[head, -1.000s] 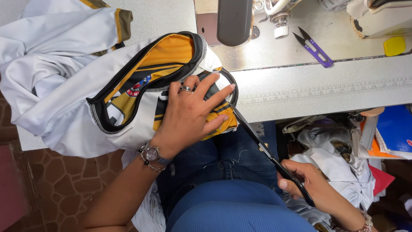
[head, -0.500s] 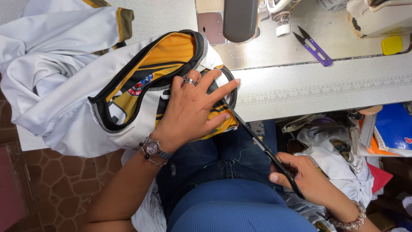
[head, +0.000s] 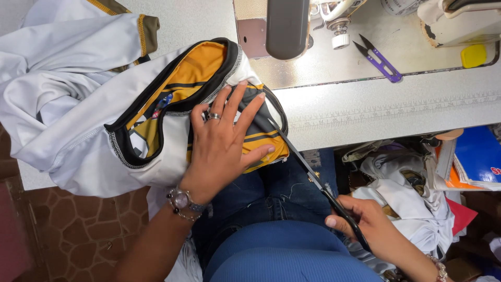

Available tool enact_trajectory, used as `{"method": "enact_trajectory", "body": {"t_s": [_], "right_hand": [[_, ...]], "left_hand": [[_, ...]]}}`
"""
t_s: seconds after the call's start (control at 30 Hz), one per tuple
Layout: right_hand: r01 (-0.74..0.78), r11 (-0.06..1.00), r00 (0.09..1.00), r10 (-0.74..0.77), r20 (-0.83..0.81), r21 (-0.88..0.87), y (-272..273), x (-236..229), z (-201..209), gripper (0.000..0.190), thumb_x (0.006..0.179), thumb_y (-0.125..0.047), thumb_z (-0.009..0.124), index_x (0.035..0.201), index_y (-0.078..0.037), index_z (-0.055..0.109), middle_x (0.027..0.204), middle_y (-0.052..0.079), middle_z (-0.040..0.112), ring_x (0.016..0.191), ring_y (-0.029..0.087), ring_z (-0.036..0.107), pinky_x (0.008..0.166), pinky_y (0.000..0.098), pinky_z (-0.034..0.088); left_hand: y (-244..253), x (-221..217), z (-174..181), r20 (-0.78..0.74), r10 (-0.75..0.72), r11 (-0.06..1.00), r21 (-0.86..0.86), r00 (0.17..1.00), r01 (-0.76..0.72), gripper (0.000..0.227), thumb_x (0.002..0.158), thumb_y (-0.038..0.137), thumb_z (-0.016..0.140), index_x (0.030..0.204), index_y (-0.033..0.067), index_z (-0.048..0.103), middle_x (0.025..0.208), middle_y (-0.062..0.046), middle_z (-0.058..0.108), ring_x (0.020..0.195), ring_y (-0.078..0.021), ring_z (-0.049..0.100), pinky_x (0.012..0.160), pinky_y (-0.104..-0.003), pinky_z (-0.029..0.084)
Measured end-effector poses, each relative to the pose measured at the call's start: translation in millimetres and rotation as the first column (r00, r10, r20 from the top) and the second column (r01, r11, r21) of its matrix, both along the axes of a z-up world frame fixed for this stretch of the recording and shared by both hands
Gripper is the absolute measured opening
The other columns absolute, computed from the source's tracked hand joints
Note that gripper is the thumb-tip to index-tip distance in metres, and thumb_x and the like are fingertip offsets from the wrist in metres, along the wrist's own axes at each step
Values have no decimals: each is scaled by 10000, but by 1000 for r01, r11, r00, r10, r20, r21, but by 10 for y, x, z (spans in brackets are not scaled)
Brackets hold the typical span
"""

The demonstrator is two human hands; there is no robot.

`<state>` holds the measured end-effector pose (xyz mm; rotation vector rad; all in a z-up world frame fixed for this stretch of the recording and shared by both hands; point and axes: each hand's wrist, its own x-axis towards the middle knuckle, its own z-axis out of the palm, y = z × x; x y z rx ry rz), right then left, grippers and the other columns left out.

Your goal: Trim excess fabric and threads from a garment using scissors at a sewing workstation

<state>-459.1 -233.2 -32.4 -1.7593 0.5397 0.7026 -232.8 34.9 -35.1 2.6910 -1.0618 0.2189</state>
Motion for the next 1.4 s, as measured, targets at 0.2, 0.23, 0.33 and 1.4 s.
{"method": "enact_trajectory", "body": {"t_s": [0.2,0.23,0.33,1.4], "right_hand": [[31,999,999,-31,-6,-45,99,-30,44,418,885,-321,825,661,-97,552,568,10,469,494,115,472,462,272,347],[34,998,999,-34,-9,-45,114,-34,57,418,885,-321,825,661,-97,552,568,10,469,494,115,472,462,272,347],[40,998,999,-41,-8,-54,154,-62,62,425,887,-341,818,657,-110,545,541,-3,462,500,109,450,478,274,330],[157,983,988,-157,-12,99,404,166,160,448,934,-365,685,621,-91,519,457,66,549,386,164,553,452,276,423]], "left_hand": [[-30,-99,-71,-56,93,994,55,994,-90,851,872,762,619,1550,265,488,1658,-117,320,1482,-299,364,1033,-521,297],[-38,-103,-75,-58,90,995,55,994,-87,851,872,762,619,1550,265,488,1658,-117,320,1482,-299,364,1033,-521,297],[-50,-121,-85,-69,118,990,81,991,-112,877,856,790,601,1559,282,474,1657,-134,307,1493,-319,324,1030,-544,295],[-94,277,31,12,-82,993,-87,997,83,578,898,473,762,1372,171,629,1470,-3,556,1384,-268,446,998,-484,330]]}}
